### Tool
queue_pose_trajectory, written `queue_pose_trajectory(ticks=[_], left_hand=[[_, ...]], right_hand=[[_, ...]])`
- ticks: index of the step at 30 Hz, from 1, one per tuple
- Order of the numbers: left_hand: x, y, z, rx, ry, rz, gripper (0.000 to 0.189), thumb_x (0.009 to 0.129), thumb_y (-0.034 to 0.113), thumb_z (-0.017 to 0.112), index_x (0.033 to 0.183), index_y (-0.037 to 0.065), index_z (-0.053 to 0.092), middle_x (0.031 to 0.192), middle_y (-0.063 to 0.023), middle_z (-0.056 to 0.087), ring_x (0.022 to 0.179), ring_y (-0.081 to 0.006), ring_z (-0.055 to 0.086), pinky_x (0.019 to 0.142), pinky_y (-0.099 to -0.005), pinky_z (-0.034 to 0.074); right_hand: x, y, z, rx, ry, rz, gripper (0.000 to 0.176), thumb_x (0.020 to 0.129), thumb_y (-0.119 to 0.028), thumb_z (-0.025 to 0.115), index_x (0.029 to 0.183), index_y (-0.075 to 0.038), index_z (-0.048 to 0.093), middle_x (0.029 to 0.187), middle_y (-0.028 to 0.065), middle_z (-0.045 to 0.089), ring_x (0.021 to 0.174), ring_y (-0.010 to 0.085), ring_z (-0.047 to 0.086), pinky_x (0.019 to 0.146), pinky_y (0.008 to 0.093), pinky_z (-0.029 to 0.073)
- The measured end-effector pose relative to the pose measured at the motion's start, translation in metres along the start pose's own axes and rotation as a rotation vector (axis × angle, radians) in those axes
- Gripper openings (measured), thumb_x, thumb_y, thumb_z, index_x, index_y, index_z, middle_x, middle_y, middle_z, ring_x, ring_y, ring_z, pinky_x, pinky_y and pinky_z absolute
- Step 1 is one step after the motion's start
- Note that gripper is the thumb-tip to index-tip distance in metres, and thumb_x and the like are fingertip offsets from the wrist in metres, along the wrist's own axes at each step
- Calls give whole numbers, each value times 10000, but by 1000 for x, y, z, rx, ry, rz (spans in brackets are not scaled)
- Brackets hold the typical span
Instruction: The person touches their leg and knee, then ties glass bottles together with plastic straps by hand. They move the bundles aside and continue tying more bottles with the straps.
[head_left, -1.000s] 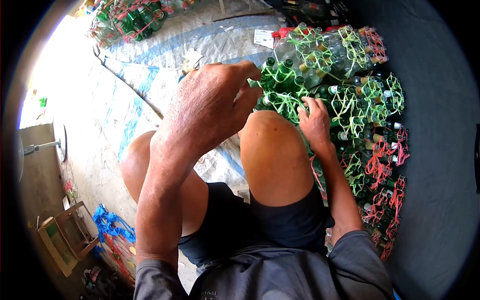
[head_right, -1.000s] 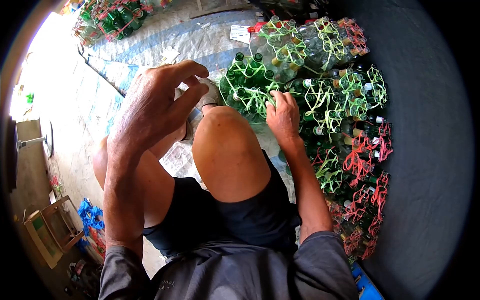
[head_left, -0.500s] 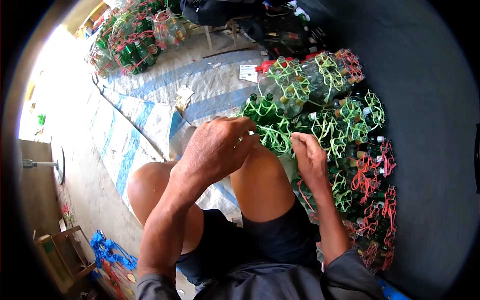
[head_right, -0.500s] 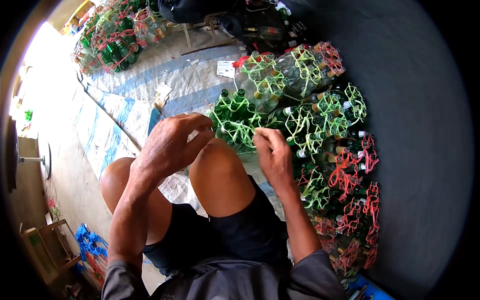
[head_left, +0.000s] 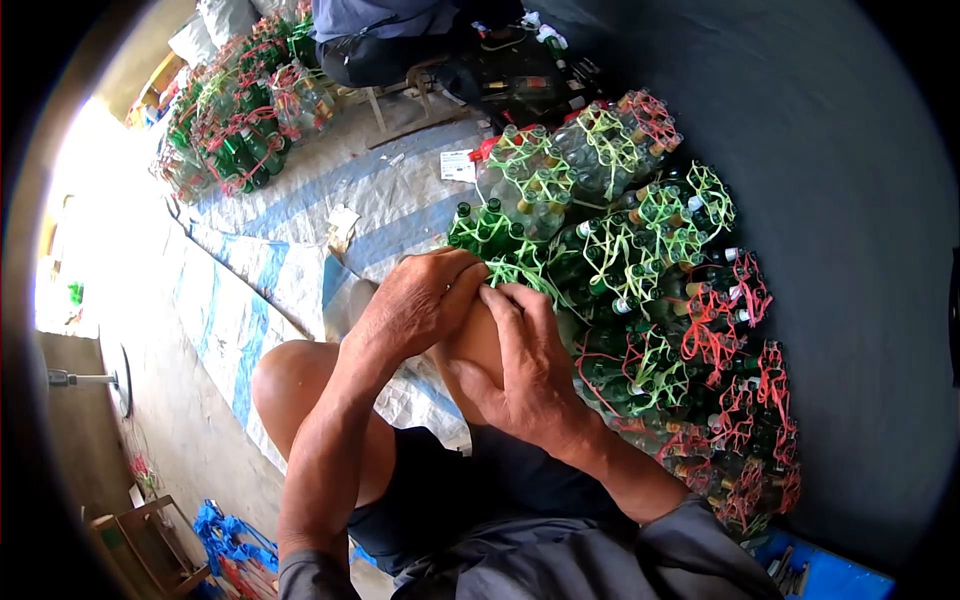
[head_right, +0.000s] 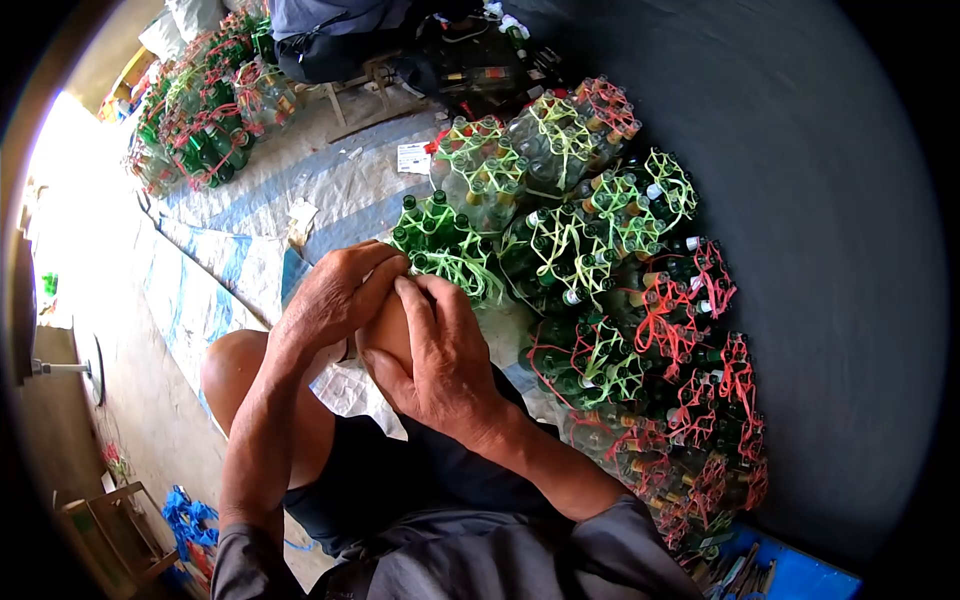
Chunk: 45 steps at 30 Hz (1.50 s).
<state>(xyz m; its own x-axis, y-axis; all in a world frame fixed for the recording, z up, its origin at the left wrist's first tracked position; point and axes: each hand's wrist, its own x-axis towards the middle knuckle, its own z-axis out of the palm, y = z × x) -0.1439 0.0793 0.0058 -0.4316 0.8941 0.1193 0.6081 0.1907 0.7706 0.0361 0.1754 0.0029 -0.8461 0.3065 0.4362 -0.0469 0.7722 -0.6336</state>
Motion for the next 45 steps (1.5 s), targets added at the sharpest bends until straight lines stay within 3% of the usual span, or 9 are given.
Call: queue_pose_trajectory(ticks=[7,14,16,18,20,24,35,42,45], left_hand=[[-2,-3,4,70,4,57,249,1054,182,597,1114,-13,739,1039,-261,723,990,-476,703,848,-526,553],[-38,32,-28,112,-2,-270,236,1007,161,680,1174,23,775,1159,-208,758,1056,-429,735,910,-467,580],[-55,30,-35,143,81,-238,229,958,149,705,1131,17,775,1143,-202,773,1031,-425,746,916,-464,580],[-64,44,-53,250,48,-298,249,970,120,731,1180,-10,760,1122,-185,788,1019,-355,770,880,-425,592],[-74,33,-56,307,155,-356,226,953,148,698,1111,3,769,1102,-213,775,1035,-427,745,911,-469,572],[-87,13,-60,352,151,-513,275,953,183,705,1148,2,773,1044,-230,793,999,-430,761,907,-474,582],[-94,10,-53,201,351,-504,322,950,281,682,1154,53,783,965,-250,781,917,-415,771,829,-470,584],[-97,11,-59,242,308,-435,332,940,270,673,1155,41,780,962,-254,780,920,-422,767,826,-472,579],[-96,17,-61,196,342,-533,333,940,266,666,1153,37,780,966,-252,783,917,-423,767,832,-468,579]], right_hand=[[-4,5,-1,40,33,-12,741,902,-228,829,1498,77,513,1371,254,529,1227,448,593,1055,510,528],[-8,10,-2,56,73,3,721,898,-234,829,1480,72,534,1364,247,552,1229,445,612,1044,506,541],[-8,11,-3,59,89,-8,708,900,-234,829,1471,73,543,1359,246,557,1224,446,619,1038,502,545],[-8,11,-3,59,98,-10,696,904,-234,827,1459,80,549,1350,256,557,1214,446,623,1033,496,549],[-8,13,-3,62,101,-18,697,905,-237,824,1459,83,547,1349,263,555,1215,448,622,1035,498,547],[-8,14,-2,58,111,-34,687,914,-246,807,1457,87,548,1338,270,552,1201,455,621,1039,509,542],[-11,14,-6,40,98,3,712,900,-255,802,1479,69,543,1361,236,537,1233,438,598,1064,501,532],[-11,17,-3,34,121,6,722,893,-258,801,1487,62,542,1366,226,535,1236,425,599,1048,489,553],[-11,16,-3,27,119,2,722,893,-253,797,1490,61,538,1365,228,534,1234,431,599,1046,492,553]])
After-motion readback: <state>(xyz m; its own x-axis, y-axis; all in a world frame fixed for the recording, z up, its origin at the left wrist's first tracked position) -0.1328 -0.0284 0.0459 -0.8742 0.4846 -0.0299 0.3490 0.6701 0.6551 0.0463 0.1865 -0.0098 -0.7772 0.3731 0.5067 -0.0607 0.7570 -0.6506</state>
